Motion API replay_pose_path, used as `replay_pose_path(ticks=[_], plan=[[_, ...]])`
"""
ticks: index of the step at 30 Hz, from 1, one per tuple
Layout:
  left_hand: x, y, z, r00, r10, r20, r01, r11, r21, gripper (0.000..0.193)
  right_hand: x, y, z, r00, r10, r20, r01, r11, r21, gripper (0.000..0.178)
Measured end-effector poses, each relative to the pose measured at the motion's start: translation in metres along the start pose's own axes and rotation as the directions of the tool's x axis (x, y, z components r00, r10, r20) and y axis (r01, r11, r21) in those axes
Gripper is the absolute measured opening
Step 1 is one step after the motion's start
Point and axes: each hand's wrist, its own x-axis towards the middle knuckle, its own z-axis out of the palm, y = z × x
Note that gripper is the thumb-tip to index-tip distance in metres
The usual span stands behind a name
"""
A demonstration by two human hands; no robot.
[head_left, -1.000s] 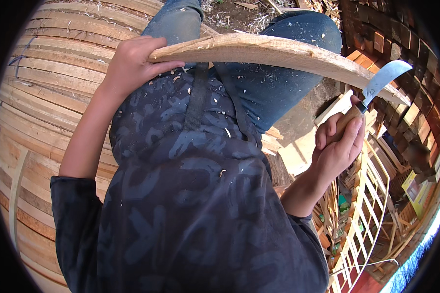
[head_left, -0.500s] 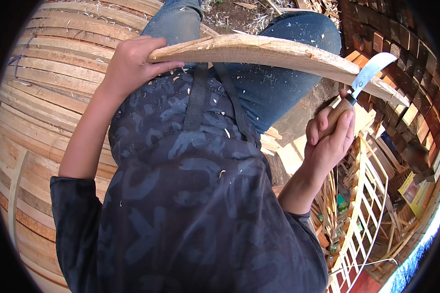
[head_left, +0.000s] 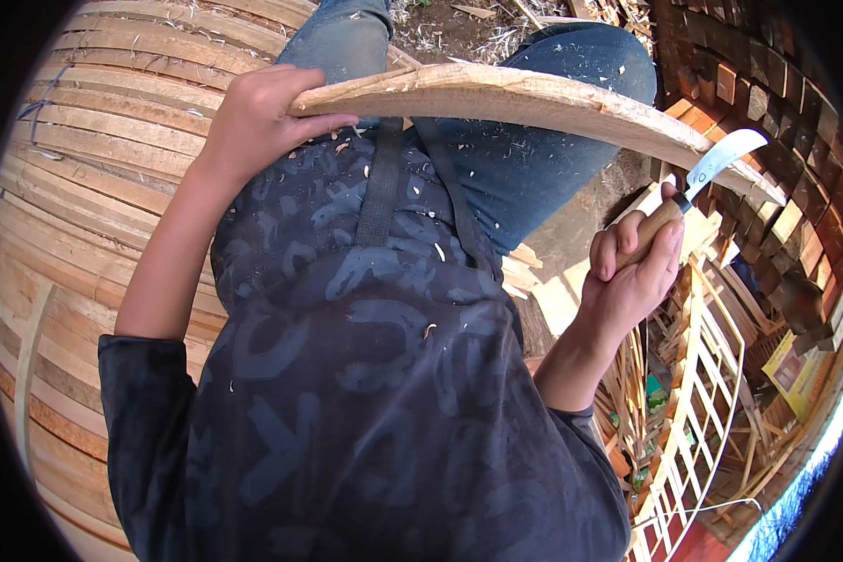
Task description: The person sits on the ground and shaves a long piece of wood using a curved knife. They hold the wood on their lap and repeatedly scrape the blade along its surface to remove thin layers.
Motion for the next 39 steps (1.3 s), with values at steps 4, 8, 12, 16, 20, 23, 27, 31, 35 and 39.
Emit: replay_pose_path(ticks=[4, 8, 12, 16, 20, 23, 27, 31, 35, 39], plan=[[-0.001, 0.003, 0.0, 0.999, -0.003, 0.048, 0.001, 0.999, 0.039, 0.035, -0.018, 0.002, -0.002, 0.976, 0.135, 0.169, -0.088, 0.962, -0.257, 0.035], [0.001, 0.0, 0.004, 1.0, 0.002, 0.001, -0.002, 1.0, -0.021, 0.035, -0.001, 0.004, -0.002, 0.991, -0.041, -0.131, 0.032, 0.997, -0.065, 0.037], [-0.001, 0.0, 0.002, 1.0, -0.01, 0.018, 0.01, 1.0, -0.006, 0.035, -0.009, 0.0, -0.005, 0.974, 0.157, 0.161, -0.092, 0.933, -0.349, 0.037], [0.0, 0.002, 0.004, 1.0, -0.014, 0.003, 0.014, 1.0, -0.003, 0.036, -0.006, -0.001, -0.007, 0.969, 0.165, 0.186, -0.108, 0.953, -0.282, 0.037], [0.0, 0.002, 0.001, 1.0, -0.008, 0.016, 0.008, 1.0, 0.01, 0.037, -0.006, -0.001, -0.007, 0.986, 0.158, 0.054, -0.154, 0.985, -0.076, 0.035], [0.009, -0.001, 0.003, 0.998, -0.037, 0.042, 0.036, 0.999, 0.015, 0.037, -0.01, 0.002, 0.011, 0.94, 0.244, 0.236, -0.114, 0.882, -0.458, 0.036], [0.001, 0.001, 0.002, 0.999, -0.019, 0.037, 0.018, 1.0, 0.008, 0.038, 0.006, -0.004, -0.008, 0.992, -0.012, -0.127, 0.013, 1.0, 0.004, 0.034], [0.004, 0.001, 0.0, 0.998, -0.038, 0.041, 0.037, 0.999, 0.013, 0.039, -0.012, 0.01, 0.011, 0.99, 0.119, 0.078, -0.106, 0.983, -0.149, 0.032], [0.004, -0.002, 0.004, 0.998, -0.04, 0.039, 0.04, 0.999, 0.0, 0.039, 0.009, 0.005, 0.003, 0.997, -0.048, -0.068, 0.052, 0.998, 0.046, 0.031], [0.002, -0.003, 0.003, 0.999, -0.032, -0.003, 0.032, 0.999, -0.015, 0.039, -0.017, 0.011, 0.006, 0.945, 0.174, 0.278, -0.058, 0.923, -0.38, 0.033]])
